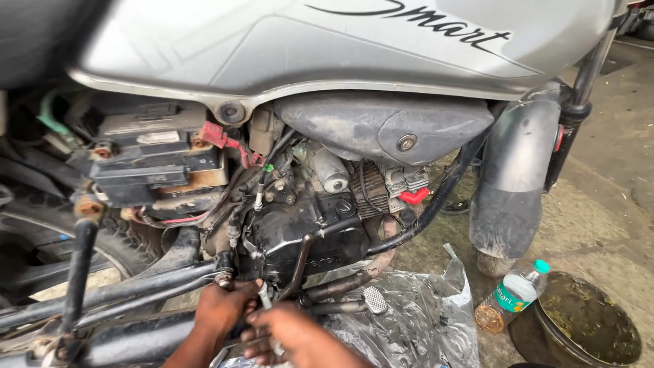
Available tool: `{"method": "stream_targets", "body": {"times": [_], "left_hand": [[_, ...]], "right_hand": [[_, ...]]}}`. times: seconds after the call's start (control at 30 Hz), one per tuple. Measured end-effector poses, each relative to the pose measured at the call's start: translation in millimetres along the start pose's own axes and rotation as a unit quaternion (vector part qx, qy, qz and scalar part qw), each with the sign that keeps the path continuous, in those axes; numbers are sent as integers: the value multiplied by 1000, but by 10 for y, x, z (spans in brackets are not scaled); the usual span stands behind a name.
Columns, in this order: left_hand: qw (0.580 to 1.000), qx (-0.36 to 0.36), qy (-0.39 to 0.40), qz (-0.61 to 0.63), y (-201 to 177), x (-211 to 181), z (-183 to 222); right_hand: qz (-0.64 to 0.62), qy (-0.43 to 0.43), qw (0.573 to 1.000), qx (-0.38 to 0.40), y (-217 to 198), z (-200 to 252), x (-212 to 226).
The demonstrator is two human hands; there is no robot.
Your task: The recorder refills the engine oil of a motorcycle and then works on wires and small parts near the engine block.
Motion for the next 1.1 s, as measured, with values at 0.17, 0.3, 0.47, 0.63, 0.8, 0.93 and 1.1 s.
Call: {"method": "stream_targets", "body": {"times": [0.17,0.3,0.47,0.63,0.8,0.93,1.1], "left_hand": [[1000,-12,5,3,7,-1,110],[999,-31,21,-19,20,88,48],[1000,13,10,6,63,30,74],[859,-32,291,-421,-232,-1431,1240],[830,-197,481,-204,-467,-2156,1507],[833,-235,486,-120,-477,-2192,1337],[878,-236,388,-150,-375,-2091,1085]], "right_hand": [[101,-10,994,35,100,26,-182],[21,-56,996,-67,72,90,-131],[224,-194,952,-71,-107,105,275],[651,-247,716,43,-74,719,618],[572,-329,751,-39,210,1705,1761],[498,-561,630,-200,261,2160,2771],[591,-605,518,-125,311,1789,2639]]}}
Point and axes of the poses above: each hand's wrist, its own z-axis away from the middle knuckle, its own y-axis out of the palm, x = y × z, the point moved 10 cm from there along -z, towards the middle knuckle, and after that the axes turned 15 degrees about -x, right-handed, at the moved point
